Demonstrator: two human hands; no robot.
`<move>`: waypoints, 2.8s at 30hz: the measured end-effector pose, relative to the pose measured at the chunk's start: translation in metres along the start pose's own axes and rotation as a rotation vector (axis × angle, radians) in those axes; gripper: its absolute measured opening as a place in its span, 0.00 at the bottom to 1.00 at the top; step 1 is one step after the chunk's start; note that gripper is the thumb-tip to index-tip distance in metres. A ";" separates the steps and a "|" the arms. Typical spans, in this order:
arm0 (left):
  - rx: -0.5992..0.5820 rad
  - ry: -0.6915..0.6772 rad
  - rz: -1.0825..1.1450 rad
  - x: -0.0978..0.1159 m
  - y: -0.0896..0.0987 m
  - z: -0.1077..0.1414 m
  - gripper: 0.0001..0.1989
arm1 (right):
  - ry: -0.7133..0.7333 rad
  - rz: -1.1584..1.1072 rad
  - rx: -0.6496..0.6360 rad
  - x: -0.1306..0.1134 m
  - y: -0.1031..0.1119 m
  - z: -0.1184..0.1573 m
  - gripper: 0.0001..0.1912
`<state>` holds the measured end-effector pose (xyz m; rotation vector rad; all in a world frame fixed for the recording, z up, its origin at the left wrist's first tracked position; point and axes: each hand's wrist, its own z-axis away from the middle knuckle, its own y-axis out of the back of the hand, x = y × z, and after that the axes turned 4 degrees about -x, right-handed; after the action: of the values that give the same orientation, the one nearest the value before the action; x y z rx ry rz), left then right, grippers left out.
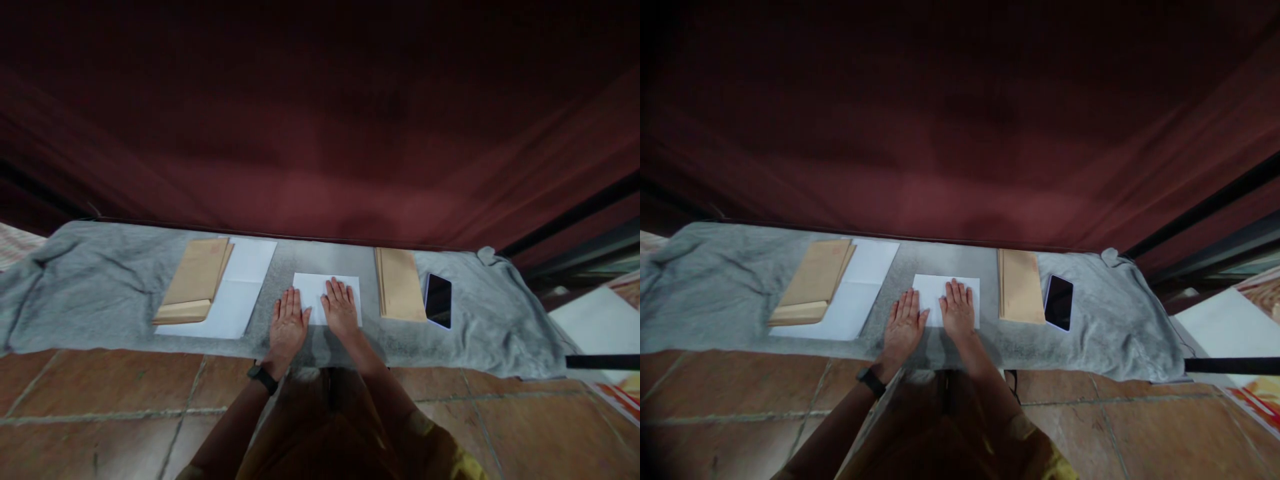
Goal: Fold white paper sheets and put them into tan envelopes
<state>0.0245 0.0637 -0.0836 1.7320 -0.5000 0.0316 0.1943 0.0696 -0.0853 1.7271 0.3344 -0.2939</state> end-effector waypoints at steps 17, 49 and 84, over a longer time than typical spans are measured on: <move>-0.220 -0.226 0.027 0.040 -0.019 -0.060 0.31 | -0.011 0.140 -0.137 0.003 0.006 -0.001 0.30; -0.044 0.033 -0.053 0.002 -0.014 -0.047 0.33 | -0.269 0.177 0.201 0.034 -0.003 0.000 0.34; -0.171 -0.333 -0.109 0.032 0.002 0.027 0.30 | 0.060 0.098 -0.035 -0.016 0.012 0.068 0.28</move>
<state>0.0460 0.0278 -0.0791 1.5995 -0.6316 -0.3726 0.1837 -0.0005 -0.0805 1.7144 0.2958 -0.1638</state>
